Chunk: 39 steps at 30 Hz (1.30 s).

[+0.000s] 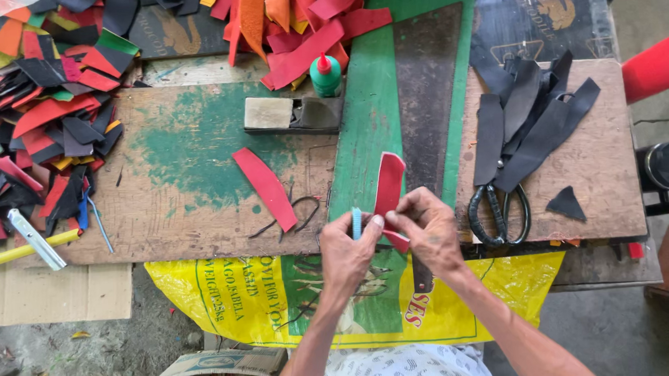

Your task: The person uses a utility knife and a metal ruler to cut strips of red rubber material on a wooden workbench. They repeatedly measure, cut, and stack the resulting pieces into a pile of multicolored rubber strips.

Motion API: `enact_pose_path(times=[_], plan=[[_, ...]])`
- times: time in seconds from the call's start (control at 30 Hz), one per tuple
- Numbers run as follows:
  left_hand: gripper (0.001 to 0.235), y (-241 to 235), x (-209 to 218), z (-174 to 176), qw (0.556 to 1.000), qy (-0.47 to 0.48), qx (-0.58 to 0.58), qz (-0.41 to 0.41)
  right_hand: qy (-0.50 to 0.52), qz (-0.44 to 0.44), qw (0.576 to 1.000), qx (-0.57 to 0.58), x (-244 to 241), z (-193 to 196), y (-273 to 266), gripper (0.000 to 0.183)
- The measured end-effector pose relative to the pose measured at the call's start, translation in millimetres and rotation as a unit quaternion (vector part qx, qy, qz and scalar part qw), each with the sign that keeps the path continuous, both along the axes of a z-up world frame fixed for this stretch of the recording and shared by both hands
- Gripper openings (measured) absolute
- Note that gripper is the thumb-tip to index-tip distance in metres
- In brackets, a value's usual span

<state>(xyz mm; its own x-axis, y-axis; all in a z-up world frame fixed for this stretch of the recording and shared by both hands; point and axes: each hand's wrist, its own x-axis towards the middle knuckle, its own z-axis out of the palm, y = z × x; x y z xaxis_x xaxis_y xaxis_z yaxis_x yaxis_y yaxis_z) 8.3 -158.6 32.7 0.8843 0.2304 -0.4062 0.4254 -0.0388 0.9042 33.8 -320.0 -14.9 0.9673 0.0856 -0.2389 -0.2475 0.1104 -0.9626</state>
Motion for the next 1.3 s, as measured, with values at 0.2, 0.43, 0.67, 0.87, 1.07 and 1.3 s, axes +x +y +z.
enact_pose_path(times=[0.2, 0.43, 0.67, 0.87, 1.07, 1.3], plan=[[0.033, -25, -63, -28, 0.996, 0.035, 0.059, -0.054, -0.027, -0.05, 0.997, -0.044, 15, -6, -63, 0.021], [0.026, -46, -62, -79, 0.974, 0.003, -0.205, -0.095, -0.038, -0.005, 0.999, -0.011, 12, 16, -87, 0.034], [0.027, 50, -29, -35, 0.989, 0.045, -0.141, -0.022, 0.072, -0.014, 0.995, -0.061, 8, 22, -91, 0.025], [0.035, 66, -24, 8, 0.978, 0.038, -0.205, 0.009, -0.193, 0.131, 0.928, -0.292, 37, 11, -44, 0.033], [0.037, 55, -38, 1, 0.933, 0.051, -0.356, -0.015, -0.295, 0.09, 0.878, -0.367, 61, 3, -24, 0.038], [0.036, 52, -47, -21, 0.885, 0.054, -0.463, 0.004, -0.341, 0.137, 0.819, -0.44, 48, -4, -33, 0.051]])
